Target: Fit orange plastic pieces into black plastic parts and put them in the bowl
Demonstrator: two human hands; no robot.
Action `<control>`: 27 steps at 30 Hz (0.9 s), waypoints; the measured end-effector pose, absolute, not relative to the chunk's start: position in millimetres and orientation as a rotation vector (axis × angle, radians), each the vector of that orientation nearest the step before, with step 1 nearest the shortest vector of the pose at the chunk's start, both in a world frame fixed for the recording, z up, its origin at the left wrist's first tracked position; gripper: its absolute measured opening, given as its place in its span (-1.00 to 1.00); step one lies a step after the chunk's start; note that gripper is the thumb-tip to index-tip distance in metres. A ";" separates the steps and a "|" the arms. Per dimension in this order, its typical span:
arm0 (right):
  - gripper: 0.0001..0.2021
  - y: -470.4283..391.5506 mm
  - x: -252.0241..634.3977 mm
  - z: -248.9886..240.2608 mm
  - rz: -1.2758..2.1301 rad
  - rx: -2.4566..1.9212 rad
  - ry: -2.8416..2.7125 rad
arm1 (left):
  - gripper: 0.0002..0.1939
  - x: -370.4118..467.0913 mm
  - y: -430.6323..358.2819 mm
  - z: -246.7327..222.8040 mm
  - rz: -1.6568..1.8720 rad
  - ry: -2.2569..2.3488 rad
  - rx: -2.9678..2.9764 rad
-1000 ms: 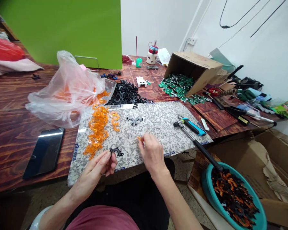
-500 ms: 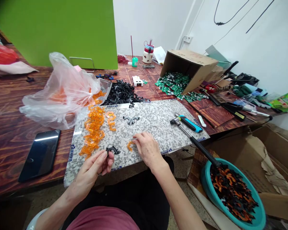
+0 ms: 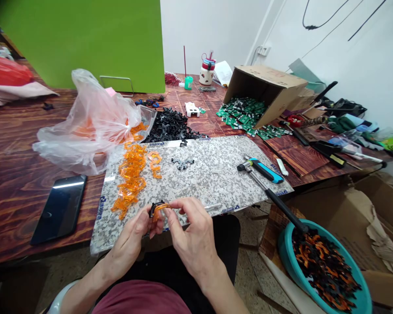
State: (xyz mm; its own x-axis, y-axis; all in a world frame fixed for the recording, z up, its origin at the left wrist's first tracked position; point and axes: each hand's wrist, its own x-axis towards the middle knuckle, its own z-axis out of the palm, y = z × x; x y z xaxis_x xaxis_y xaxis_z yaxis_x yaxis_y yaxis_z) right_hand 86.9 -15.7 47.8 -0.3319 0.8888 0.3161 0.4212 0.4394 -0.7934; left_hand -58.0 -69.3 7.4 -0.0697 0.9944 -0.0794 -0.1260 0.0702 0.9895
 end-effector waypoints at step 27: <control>-0.95 -24.7 79.8 41.5 0.972 -1.058 -1.852 | -0.75 -60.9 -75.8 12.2 1.164 1.317 1.307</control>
